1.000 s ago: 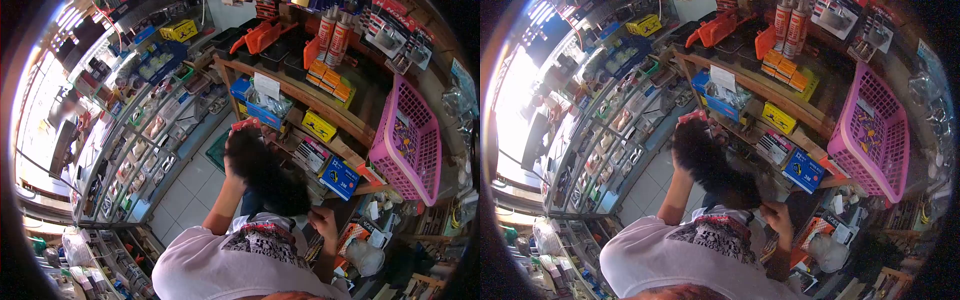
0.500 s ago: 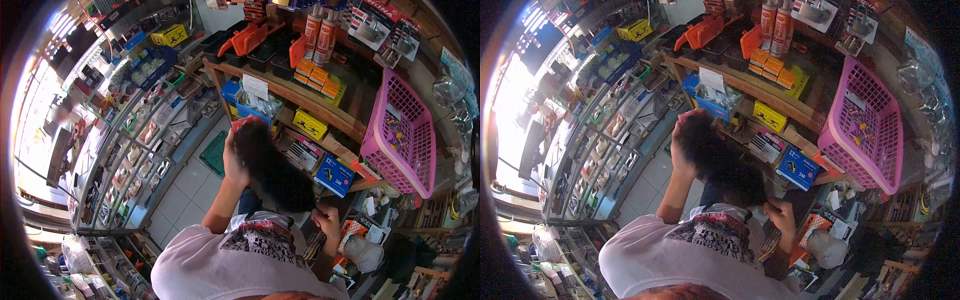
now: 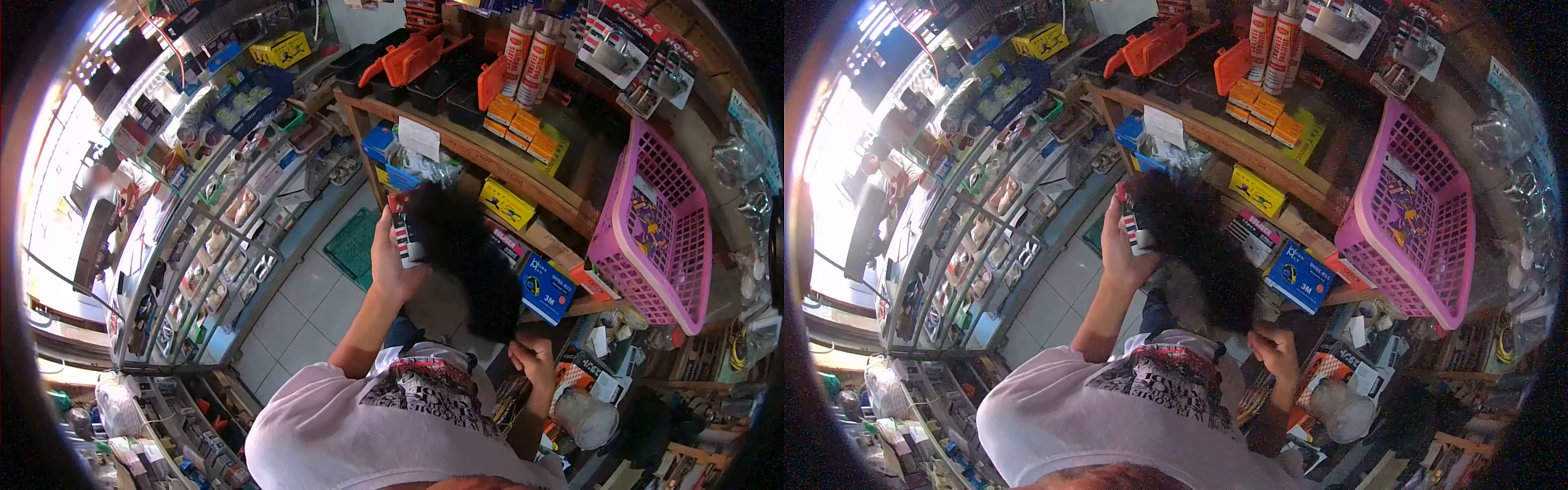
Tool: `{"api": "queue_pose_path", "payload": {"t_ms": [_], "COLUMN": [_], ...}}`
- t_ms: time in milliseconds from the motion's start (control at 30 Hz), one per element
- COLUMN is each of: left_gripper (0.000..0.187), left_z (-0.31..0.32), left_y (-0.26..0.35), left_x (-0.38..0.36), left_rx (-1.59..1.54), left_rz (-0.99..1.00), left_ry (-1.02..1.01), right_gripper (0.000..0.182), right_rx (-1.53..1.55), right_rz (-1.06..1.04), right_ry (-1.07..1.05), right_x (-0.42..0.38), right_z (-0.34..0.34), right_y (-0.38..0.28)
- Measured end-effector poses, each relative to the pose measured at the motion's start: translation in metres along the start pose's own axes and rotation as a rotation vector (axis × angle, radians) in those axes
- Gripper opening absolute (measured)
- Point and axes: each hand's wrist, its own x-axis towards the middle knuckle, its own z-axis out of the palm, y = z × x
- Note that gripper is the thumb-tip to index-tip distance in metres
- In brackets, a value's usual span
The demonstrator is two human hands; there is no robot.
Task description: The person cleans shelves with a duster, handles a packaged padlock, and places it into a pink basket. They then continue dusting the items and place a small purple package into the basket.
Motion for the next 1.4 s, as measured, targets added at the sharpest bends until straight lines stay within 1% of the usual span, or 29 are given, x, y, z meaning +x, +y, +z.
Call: {"api": "queue_pose_path", "payload": {"t_ms": [33, 67, 133, 167, 267, 367, 400, 467, 500, 567, 600, 633, 667, 700, 767, 800, 900, 933, 1000, 1033, 1067, 1167, 1200, 1300, 1367, 1400], "left_gripper": [0.046, 0.046, 0.047, 0.047, 0.047, 0.048, 0.05, 0.051, 0.052, 0.053, 0.054, 0.054, 0.053, 0.053, 0.051, 0.049, 0.048, 0.048, 0.049, 0.049, 0.049, 0.05, 0.05, 0.047, 0.047, 0.046], "left_z": [0.008, 0.003, -0.007, -0.009, 0.006, -0.006, 0.004, -0.005, -0.007, -0.006, 0.005, 0.011, -0.006, -0.01, -0.013, 0.005, -0.005, 0.003, 0.003, 0.002, -0.006, -0.006, 0.001, 0.001, 0.005, -0.004], "left_y": [-0.003, -0.007, -0.015, -0.016, -0.016, -0.019, -0.017, -0.024, -0.026, -0.027, -0.024, -0.023, -0.025, -0.027, -0.03, -0.028, -0.023, -0.027, -0.026, -0.024, -0.018, -0.023, -0.027, -0.019, -0.025, -0.023], "left_x": [-0.002, 0.001, 0.007, 0.006, -0.002, 0.006, 0.0, -0.002, -0.003, -0.002, -0.005, -0.006, 0.001, 0.001, -0.001, -0.008, -0.005, -0.005, -0.009, -0.012, -0.015, -0.017, -0.017, -0.016, -0.016, -0.015], "left_rx": [0.017, -0.019, -0.087, -0.058, 0.029, -0.05, 0.016, -0.604, -0.914, -0.757, -0.293, 0.17, 0.111, 0.09, 0.047, -0.106, 0.08, 0.039, 0.116, 0.156, 0.141, 0.04, -0.089, 0.124, -0.006, -0.293], "left_rz": [0.009, 0.054, 0.141, 0.129, 0.094, -0.053, -0.075, -0.232, -0.309, -0.309, -0.224, -0.134, -0.14, -0.142, -0.142, -0.125, -0.129, -0.053, -0.056, -0.054, -0.201, -0.091, -0.102, -0.11, -0.041, -0.166], "left_ry": [-0.009, -0.1, -0.281, -0.222, -0.057, -0.082, 0.054, 0.007, -0.015, -0.005, 0.025, 0.055, -0.011, -0.098, -0.271, -0.325, 0.007, -0.037, 0.017, 0.044, 0.0, -0.057, -0.074, 0.108, -0.057, -0.131], "right_gripper": [0.021, 0.021, 0.021, 0.021, 0.022, 0.023, 0.023, 0.024, 0.024, 0.023, 0.019, 0.019, 0.018, 0.018, 0.018, 0.019, 0.019, 0.019, 0.019, 0.019, 0.019, 0.019, 0.019, 0.018, 0.019, 0.02], "right_rx": [0.017, 0.035, -0.005, -0.025, -0.04, -0.028, -0.021, -0.011, -0.006, 0.01, -0.091, -0.056, -0.023, 0.008, 0.0, -0.003, -0.04, -0.022, 0.017, -0.011, -0.036, -0.025, -0.006, -0.013, -0.029, -0.036], "right_rz": [-0.015, -0.031, -0.011, -0.002, 0.008, -0.033, -0.029, -0.021, -0.021, -0.02, -0.05, -0.029, -0.008, 0.012, -0.025, -0.046, 0.019, 0.043, 0.093, 0.075, 0.058, 0.026, 0.018, 0.042, -0.013, -0.042], "right_ry": [-0.047, -0.092, 0.029, 0.087, -0.074, 0.094, 0.057, -0.019, 0.015, 0.084, 0.056, 0.008, -0.04, -0.088, -0.005, 0.035, -0.047, -0.023, 0.021, 0.009, -0.004, 0.001, 0.011, 0.013, -0.057, -0.09], "right_x": [0.0, -0.001, -0.002, -0.003, -0.007, -0.01, -0.011, -0.015, -0.016, -0.021, -0.019, -0.021, -0.023, -0.024, -0.027, -0.025, -0.023, -0.023, -0.023, -0.021, -0.02, -0.019, -0.019, -0.019, -0.019, -0.019], "right_z": [-0.004, -0.006, -0.005, -0.005, -0.011, -0.009, -0.01, -0.013, -0.012, -0.008, -0.012, -0.014, -0.016, -0.018, -0.013, -0.011, -0.014, -0.015, -0.015, -0.015, -0.014, -0.011, -0.01, -0.01, -0.015, -0.013], "right_y": [0.002, 0.003, 0.0, -0.001, -0.003, 0.006, 0.004, -0.002, -0.004, -0.005, -0.004, -0.002, 0.0, 0.002, -0.001, -0.004, -0.006, -0.006, -0.007, -0.007, -0.007, -0.007, -0.007, -0.003, 0.002, 0.0]}}
